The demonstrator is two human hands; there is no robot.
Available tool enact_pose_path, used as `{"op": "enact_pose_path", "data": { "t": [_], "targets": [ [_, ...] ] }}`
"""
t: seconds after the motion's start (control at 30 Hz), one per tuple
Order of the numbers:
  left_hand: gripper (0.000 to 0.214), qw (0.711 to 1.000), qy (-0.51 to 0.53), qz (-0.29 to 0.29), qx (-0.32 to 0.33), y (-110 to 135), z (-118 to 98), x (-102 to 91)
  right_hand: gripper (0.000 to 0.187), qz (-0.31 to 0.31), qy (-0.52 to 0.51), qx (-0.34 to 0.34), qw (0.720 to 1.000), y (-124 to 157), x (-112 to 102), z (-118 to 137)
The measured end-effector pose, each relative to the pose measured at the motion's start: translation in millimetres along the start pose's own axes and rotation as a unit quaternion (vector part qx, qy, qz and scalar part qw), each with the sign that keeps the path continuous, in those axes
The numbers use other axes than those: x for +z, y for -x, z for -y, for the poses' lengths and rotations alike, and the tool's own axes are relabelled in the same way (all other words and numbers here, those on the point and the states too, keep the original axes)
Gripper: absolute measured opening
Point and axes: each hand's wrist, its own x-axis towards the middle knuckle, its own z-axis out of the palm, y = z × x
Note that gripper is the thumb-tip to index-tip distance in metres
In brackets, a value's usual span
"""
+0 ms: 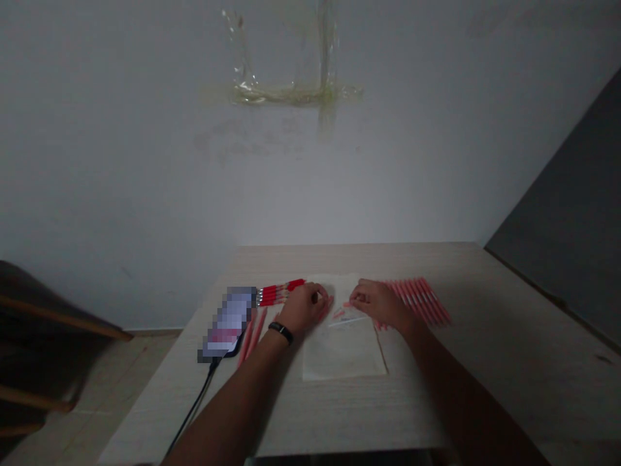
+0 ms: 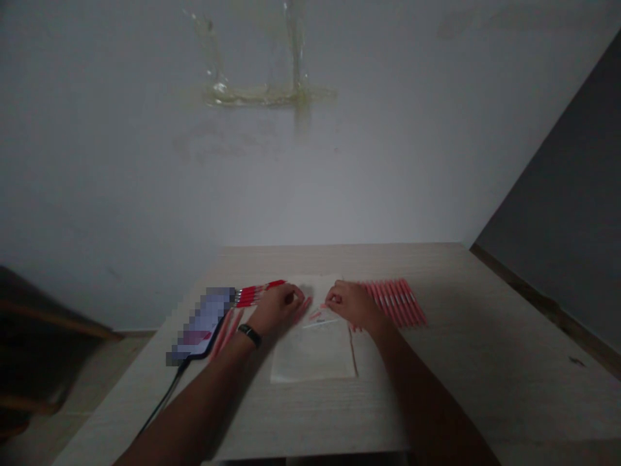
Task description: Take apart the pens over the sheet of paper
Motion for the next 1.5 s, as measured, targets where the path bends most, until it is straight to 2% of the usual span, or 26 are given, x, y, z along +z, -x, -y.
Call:
{"op": "enact_pose_path", "data": {
  "t": [0.13, 0.47, 0.67, 0.83, 0.97, 1.13, 1.3, 1.5],
  "targets": [
    [0.026, 0.998, -0.032, 0.03, 0.034, 6, -7, 11.4, 0.004, 0.053, 0.017, -0.023, 0.998, 0, 13, 7],
    [0.02, 0.996, -0.052, 0.056, 0.052, 8, -9, 11.9, 0.004, 0.046, 0.03, -0.02, 0.998, 0, 23, 13],
    [0.017, 0.996, -0.073, 0.038, 0.034, 10, -12, 16.0, 0.007, 0.029, 0.033, -0.024, 0.999, -1, 5, 10],
    [0.01, 0.995, -0.08, 0.057, 0.016, 11, -16, 16.4, 0.012, -0.009, 0.026, -0.007, 1.0, -3, -10, 8],
    [0.012, 0.996, -0.08, 0.042, 0.013, 10, -18, 16.4, 0.009, -0.007, -0.009, -0.003, 1.0, 0, -8, 10],
    [0.016, 1.0, -0.02, 0.001, -0.002, 6, -15, 14.4, 0.004, 0.028, -0.093, 0.08, 0.992, 5, -3, 9],
    [0.016, 1.0, 0.015, -0.016, 0.009, 4, -14, 13.8, 0.005, 0.011, -0.083, 0.063, 0.994, 4, -5, 13],
    [0.013, 1.0, 0.031, 0.001, -0.001, 4, -15, 12.2, 0.005, -0.005, -0.076, 0.03, 0.997, 2, -4, 14]
  ]
}}
